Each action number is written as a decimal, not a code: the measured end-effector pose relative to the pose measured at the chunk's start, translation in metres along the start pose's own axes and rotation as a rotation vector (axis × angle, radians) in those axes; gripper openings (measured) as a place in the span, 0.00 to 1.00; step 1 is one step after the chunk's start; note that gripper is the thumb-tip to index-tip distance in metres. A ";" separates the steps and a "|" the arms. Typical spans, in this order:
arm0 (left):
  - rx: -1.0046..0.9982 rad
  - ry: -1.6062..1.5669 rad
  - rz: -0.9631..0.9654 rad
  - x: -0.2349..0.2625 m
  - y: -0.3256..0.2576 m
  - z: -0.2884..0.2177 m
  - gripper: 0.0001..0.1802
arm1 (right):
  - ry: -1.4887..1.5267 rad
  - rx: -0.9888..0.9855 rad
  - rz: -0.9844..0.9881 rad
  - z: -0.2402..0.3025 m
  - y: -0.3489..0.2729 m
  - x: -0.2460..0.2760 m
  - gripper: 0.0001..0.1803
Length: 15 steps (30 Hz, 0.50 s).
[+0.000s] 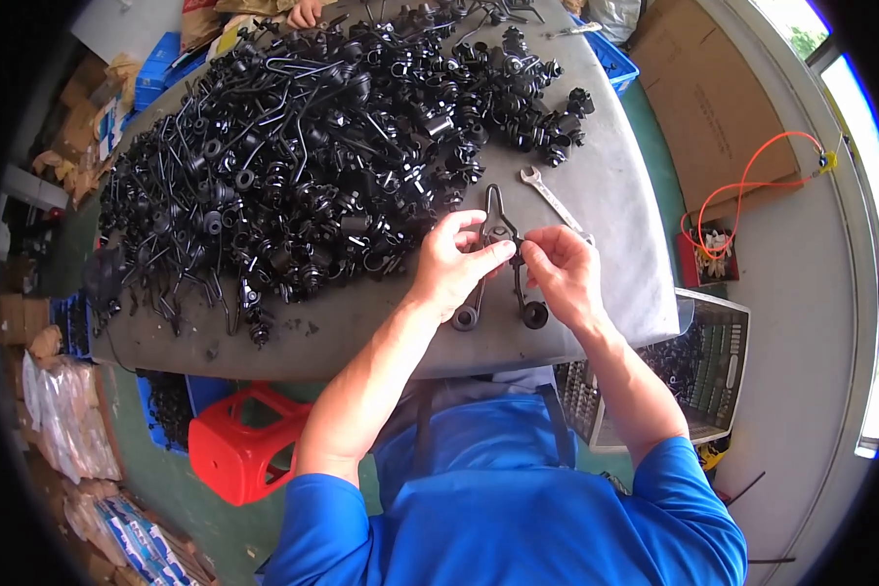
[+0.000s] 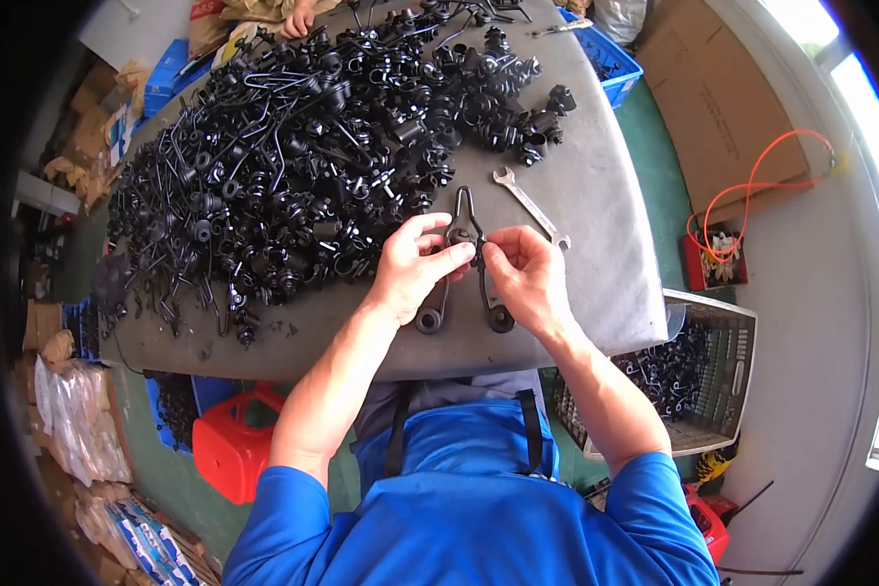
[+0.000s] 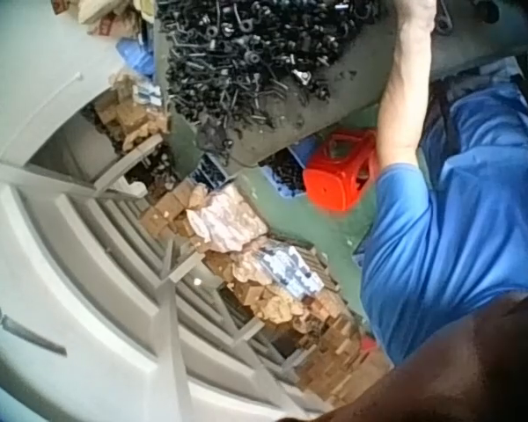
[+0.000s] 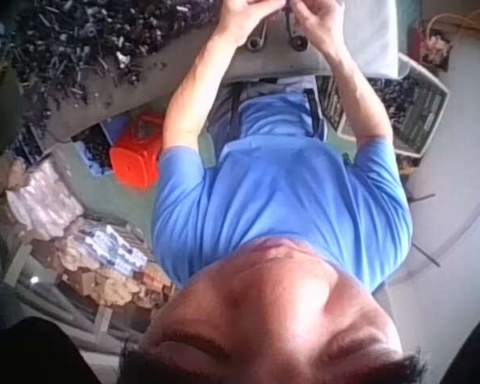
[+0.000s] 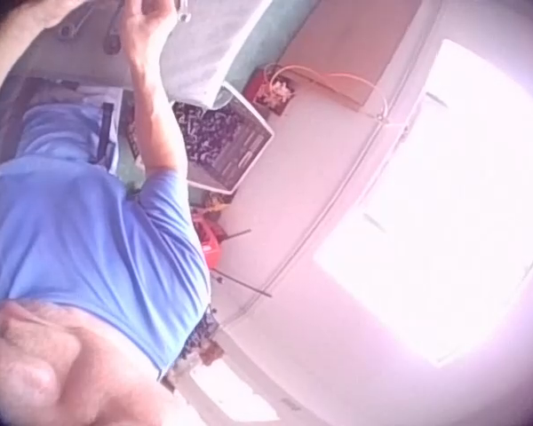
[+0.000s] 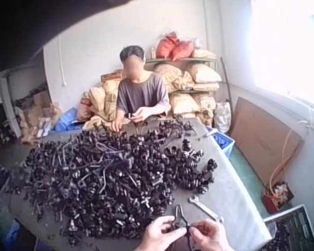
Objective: Assembling small black plastic components by inserting a metal rod or tool to secure parts.
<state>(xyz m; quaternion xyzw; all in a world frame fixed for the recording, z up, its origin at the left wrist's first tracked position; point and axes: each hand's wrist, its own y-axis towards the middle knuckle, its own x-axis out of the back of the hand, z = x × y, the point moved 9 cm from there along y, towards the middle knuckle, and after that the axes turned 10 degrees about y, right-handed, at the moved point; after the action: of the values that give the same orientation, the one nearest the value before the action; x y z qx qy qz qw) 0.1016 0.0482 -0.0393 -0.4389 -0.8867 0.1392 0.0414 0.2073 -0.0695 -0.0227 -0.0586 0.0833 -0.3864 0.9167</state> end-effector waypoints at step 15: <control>0.109 -0.164 0.094 -0.008 0.002 0.015 0.29 | -1.039 0.693 -0.075 0.048 -0.003 0.035 0.11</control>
<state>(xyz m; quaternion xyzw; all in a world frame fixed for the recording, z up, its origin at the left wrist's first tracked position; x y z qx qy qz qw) 0.1050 0.0397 -0.0540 -0.4643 -0.8566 0.2247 -0.0141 0.2388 -0.0951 0.0210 0.0590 -0.5057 -0.3439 0.7890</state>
